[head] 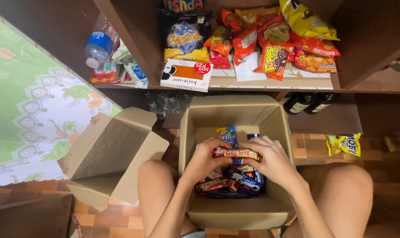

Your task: The person organizes snack items by taking snack bars from a cardboard box and placing them onto a wooden display shelf, rotating them by hand to face forward. The person then repositions snack bags on the shelf by hand to align them.

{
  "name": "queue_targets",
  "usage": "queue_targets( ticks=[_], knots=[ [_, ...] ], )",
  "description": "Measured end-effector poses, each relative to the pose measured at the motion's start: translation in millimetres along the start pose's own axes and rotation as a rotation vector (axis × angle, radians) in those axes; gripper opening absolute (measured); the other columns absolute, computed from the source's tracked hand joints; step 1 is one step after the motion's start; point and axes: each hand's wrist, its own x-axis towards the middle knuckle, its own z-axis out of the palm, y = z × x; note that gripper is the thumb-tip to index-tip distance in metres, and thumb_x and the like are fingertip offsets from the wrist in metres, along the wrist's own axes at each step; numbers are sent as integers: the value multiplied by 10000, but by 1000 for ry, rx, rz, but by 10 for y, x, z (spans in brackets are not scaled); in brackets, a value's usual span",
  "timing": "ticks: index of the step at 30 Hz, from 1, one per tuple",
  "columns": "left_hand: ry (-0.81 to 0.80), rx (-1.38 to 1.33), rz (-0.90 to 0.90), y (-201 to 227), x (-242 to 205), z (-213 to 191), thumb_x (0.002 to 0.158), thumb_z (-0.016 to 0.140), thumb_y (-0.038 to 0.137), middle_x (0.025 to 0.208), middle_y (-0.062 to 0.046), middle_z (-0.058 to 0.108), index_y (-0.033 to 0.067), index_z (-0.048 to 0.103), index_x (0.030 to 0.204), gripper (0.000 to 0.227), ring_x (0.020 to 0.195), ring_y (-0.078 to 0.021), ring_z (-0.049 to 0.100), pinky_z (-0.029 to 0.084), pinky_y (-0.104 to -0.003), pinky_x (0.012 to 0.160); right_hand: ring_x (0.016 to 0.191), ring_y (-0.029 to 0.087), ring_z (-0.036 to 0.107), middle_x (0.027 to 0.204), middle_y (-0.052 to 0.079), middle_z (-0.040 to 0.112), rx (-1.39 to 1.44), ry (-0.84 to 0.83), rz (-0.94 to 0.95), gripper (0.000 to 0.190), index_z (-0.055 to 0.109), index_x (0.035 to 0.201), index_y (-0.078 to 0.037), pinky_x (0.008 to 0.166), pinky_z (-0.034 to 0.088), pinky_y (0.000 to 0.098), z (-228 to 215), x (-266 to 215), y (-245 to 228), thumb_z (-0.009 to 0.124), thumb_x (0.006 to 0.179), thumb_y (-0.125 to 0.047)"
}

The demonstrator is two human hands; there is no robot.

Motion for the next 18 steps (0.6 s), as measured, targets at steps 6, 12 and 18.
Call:
queue_targets(
  ticks=[6,12,18],
  knots=[
    [75,138,126,181,-54,8,681,885,110,1030,-139,697,48,757,1044,390,941,-309,684,523,-385,849,941,247,653,937,69,766,-21,1,-63,339,784,1051,-115,888,443,386,104,-5,83,813,742,-249],
    [78,419,286,317,-31,-54,700,828,140,1059,-159,693,51,737,1039,362,1015,-397,647,429,-479,899,859,305,688,936,138,782,101,-221,218,395,757,1187,-129,819,526,413,-10,9,-71,782,823,-279],
    [-46,270,95,202,-25,-99,770,854,189,994,-140,722,33,727,1019,320,967,-372,669,498,-452,866,921,284,745,1047,200,766,380,-73,-168,450,678,1214,32,787,563,358,60,-14,65,774,824,-170]
  ],
)
